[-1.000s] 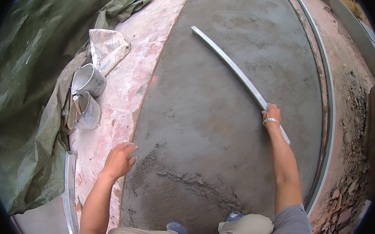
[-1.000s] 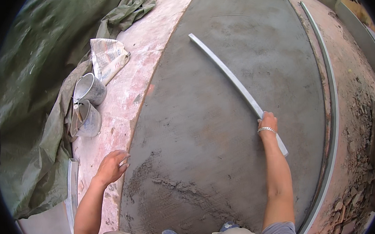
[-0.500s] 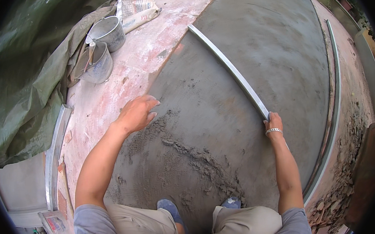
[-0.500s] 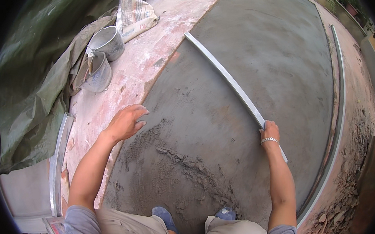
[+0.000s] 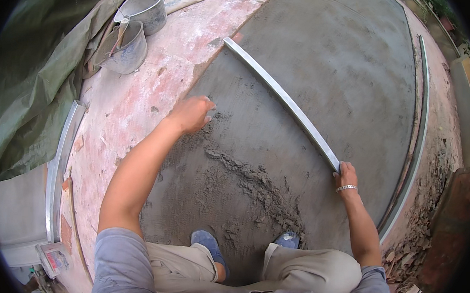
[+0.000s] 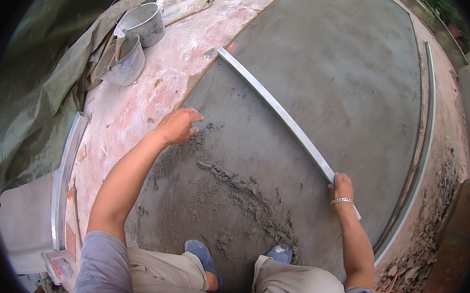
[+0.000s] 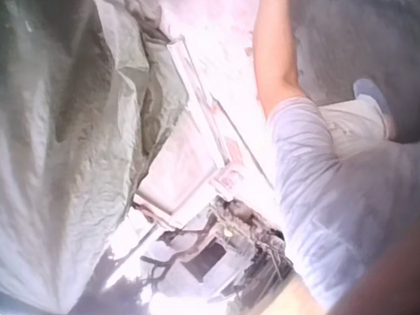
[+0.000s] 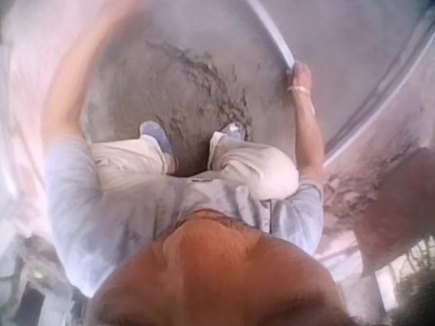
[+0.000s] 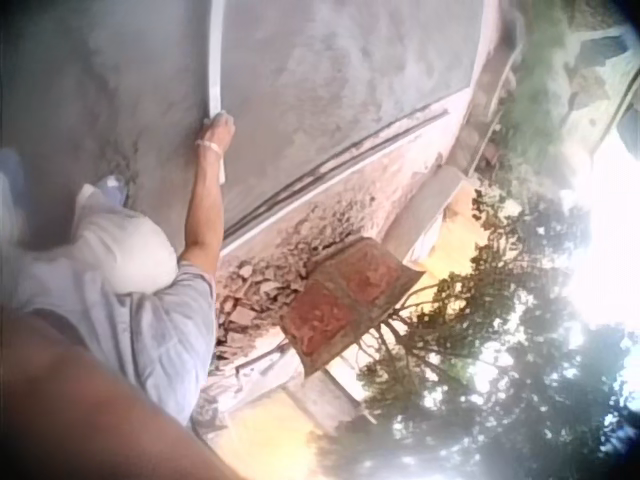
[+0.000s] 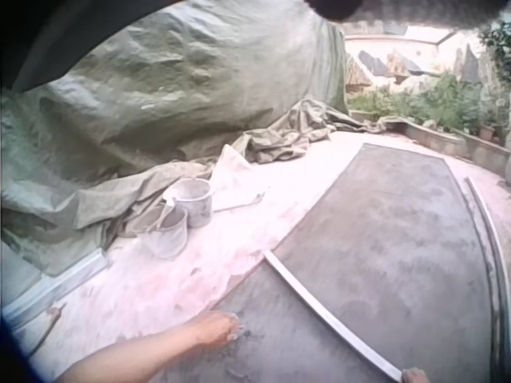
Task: The person uses a long straightedge to level and smooth wet concrete on a curved floor section. They repeatedly drag the straightedge across the surface and use a trowel to fill low spots and refine the finish.
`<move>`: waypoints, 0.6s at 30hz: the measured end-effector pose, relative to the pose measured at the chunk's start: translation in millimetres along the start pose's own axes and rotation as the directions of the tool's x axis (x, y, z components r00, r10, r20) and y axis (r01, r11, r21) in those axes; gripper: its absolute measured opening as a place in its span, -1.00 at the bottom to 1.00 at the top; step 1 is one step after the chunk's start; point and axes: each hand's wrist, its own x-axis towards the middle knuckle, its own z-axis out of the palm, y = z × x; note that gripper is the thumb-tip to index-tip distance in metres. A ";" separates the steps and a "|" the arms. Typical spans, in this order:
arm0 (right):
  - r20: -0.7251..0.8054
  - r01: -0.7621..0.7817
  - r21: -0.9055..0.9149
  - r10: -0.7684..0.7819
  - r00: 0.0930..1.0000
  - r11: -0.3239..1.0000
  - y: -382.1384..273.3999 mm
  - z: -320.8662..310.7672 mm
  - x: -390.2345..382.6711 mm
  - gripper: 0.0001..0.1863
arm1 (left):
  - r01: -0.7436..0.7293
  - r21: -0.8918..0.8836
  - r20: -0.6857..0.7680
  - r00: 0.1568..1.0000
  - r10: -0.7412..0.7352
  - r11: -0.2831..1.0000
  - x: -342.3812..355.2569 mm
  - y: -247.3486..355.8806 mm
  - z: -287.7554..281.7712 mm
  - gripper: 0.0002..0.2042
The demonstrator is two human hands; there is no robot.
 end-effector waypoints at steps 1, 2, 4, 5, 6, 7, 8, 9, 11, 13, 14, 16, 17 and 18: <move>0.001 0.014 -0.002 -0.014 1.000 1.000 1.5 2.0 -6.0 -0.47 | -0.012 -0.008 -0.008 1.000 0.012 1.000 8.6 -0.7 3.0 -0.60; 0.003 0.027 -0.014 -0.027 1.000 1.000 3.5 3.9 -12.7 -0.46 | -0.011 -0.003 -0.026 1.000 0.011 1.000 17.9 -0.7 6.0 -0.60; 0.016 0.049 -0.037 -0.049 0.999 0.998 6.7 7.8 -25.2 -0.46 | 0.013 0.005 -0.054 0.998 -0.013 1.000 38.6 1.1 10.6 -0.60; 0.026 0.056 -0.048 -0.054 0.998 0.997 8.4 8.8 -31.6 -0.45 | 0.020 0.028 -0.076 0.997 -0.017 0.999 49.5 1.4 11.4 -0.60; 0.041 0.050 -0.062 -0.047 0.998 0.997 9.9 9.8 -37.7 -0.44 | 0.027 0.051 -0.098 0.995 -0.021 0.998 61.0 2.0 12.0 -0.60; 0.033 0.069 -0.056 -0.068 0.997 0.996 10.9 10.7 -43.5 -0.44 | 0.036 0.080 -0.119 0.993 -0.027 0.996 71.6 2.4 13.3 -0.59; 0.031 0.079 -0.055 -0.077 0.997 0.995 11.8 11.2 -48.8 -0.44 | 0.040 0.097 -0.119 0.992 -0.028 0.995 81.5 2.7 15.4 -0.60; 0.047 0.073 -0.060 -0.070 0.996 0.996 12.7 11.3 -52.6 -0.43 | 0.046 0.120 -0.120 0.992 -0.031 0.992 90.8 2.7 18.2 -0.61; 0.059 0.076 -0.027 -0.074 0.995 0.997 14.6 11.2 -58.5 -0.42 | 0.043 0.203 -0.115 0.993 -0.020 0.978 106.0 1.3 27.1 -0.63; 0.063 0.084 -0.020 -0.083 0.995 0.996 16.2 11.4 -62.9 -0.41 | 0.001 0.292 -0.110 0.993 0.032 0.956 113.9 -3.3 38.8 -0.67; 0.051 0.098 -0.025 -0.096 0.994 0.995 17.0 11.6 -64.4 -0.41 | -0.018 0.340 -0.093 0.994 0.053 0.940 117.4 -7.2 43.6 -0.69; 0.023 0.118 -0.032 -0.117 0.993 0.992 17.9 14.0 -66.2 -0.40 | -0.024 0.306 -0.061 0.997 0.045 0.952 125.2 -17.2 50.0 -0.73; 0.008 0.124 -0.034 -0.124 0.992 0.992 18.9 14.8 -66.8 -0.40 | -0.023 0.289 -0.034 0.999 0.034 0.957 128.4 -21.3 53.6 -0.75; -0.006 0.129 -0.037 -0.129 0.992 0.991 19.7 15.8 -66.9 -0.40 | -0.032 0.271 -0.061 0.997 0.050 0.962 130.9 -25.1 57.5 -0.77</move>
